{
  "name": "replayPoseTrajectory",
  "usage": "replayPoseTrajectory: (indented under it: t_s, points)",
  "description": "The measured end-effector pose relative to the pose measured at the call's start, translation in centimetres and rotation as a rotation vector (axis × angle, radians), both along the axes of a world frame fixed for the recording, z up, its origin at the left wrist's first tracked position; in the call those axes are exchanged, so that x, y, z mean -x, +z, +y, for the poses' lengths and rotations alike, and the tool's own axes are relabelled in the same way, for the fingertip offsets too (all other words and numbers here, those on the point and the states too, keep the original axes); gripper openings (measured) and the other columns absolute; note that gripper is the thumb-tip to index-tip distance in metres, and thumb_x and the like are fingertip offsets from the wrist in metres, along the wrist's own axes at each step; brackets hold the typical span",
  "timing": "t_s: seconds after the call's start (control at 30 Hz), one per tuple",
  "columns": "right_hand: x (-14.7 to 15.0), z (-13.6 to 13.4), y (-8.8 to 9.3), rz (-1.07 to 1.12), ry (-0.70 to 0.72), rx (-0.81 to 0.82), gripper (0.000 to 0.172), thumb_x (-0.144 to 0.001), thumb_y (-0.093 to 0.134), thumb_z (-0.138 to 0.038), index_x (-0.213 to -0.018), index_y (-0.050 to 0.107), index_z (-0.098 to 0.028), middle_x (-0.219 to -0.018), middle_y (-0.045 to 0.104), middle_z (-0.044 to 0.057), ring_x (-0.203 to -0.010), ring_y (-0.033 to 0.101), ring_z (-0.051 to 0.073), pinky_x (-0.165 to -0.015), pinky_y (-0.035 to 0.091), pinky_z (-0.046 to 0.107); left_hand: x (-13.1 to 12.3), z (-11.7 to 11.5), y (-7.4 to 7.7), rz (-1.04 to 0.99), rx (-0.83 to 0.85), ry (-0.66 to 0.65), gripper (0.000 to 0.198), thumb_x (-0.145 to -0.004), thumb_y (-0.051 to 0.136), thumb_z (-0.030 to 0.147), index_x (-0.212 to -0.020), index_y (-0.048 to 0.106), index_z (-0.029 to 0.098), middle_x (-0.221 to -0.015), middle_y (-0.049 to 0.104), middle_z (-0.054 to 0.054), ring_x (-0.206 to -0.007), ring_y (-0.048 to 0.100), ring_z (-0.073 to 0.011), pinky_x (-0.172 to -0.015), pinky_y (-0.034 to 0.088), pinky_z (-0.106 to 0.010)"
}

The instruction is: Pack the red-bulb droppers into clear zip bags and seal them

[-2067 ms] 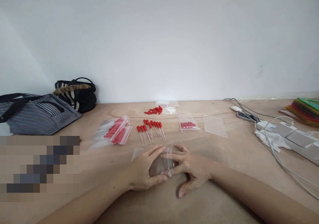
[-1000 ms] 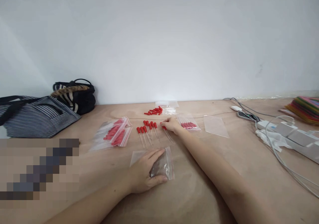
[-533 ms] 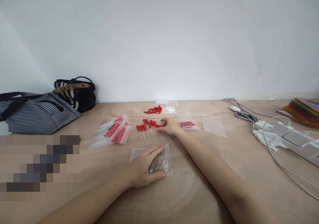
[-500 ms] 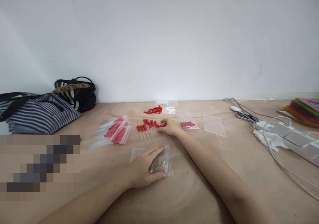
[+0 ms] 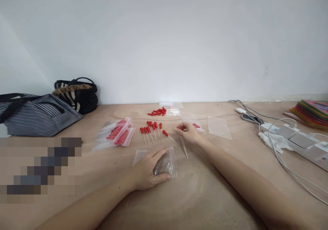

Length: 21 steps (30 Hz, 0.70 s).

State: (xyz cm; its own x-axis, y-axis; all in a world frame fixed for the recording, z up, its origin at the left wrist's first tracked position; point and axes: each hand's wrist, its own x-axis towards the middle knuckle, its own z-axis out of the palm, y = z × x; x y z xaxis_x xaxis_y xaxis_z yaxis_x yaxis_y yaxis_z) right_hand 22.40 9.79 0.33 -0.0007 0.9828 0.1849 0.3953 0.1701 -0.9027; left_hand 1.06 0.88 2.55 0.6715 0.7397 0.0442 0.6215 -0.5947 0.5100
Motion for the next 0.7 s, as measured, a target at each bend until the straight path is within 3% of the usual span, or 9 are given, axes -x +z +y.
replayPoseTrajectory:
  t_s: [0.13,0.27,0.6,0.7]
  points:
    - [-2.1,-3.7,0.9,0.316,-0.096,-0.017,0.034,-0.066,0.056,-0.05,-0.071,0.048,-0.018,-0.052,0.047,-0.006,-0.041,0.042,0.007,-0.04,0.035,0.02,-0.3,0.2,-0.3,-0.023,-0.003,0.008,0.072,-0.073,0.06,0.04,-0.131,0.025,0.019,-0.132,0.037,-0.011,-0.119,0.036,-0.027,-0.098,0.031,-0.044]
    - [-2.0,-6.3,0.5,0.494,-0.17,-0.011,0.041,-0.061,0.06,-0.056,-0.072,0.045,-0.019,-0.052,0.046,-0.006,-0.043,0.046,0.008,-0.04,0.038,0.02,-0.4,0.3,-0.6,-0.037,-0.009,0.019,0.072,-0.073,0.06,0.04,-0.131,0.023,0.02,-0.134,0.035,-0.011,-0.12,0.034,-0.0277,-0.098,0.031,-0.044]
    - [-0.3,-7.7,-0.3,0.643,-0.135,0.059,0.042,-0.058,0.065,-0.054,-0.072,0.046,-0.019,-0.057,0.052,-0.005,-0.047,0.053,0.008,-0.045,0.046,0.021,-0.4,0.4,-0.9,-0.064,-0.033,0.012,0.069,-0.074,0.059,0.042,-0.131,0.024,0.022,-0.132,0.038,-0.009,-0.118,0.038,-0.0272,-0.096,0.034,-0.043]
    - [-0.5,-8.2,-0.3,0.624,-0.024,0.133,0.039,-0.057,0.068,-0.049,-0.07,0.051,-0.017,-0.058,0.056,-0.003,-0.05,0.055,0.009,-0.05,0.048,0.023,-0.4,0.4,-0.9,-0.059,-0.038,0.009,0.07,-0.074,0.059,0.042,-0.13,0.024,0.022,-0.132,0.038,-0.009,-0.118,0.038,-0.0276,-0.096,0.033,-0.043]
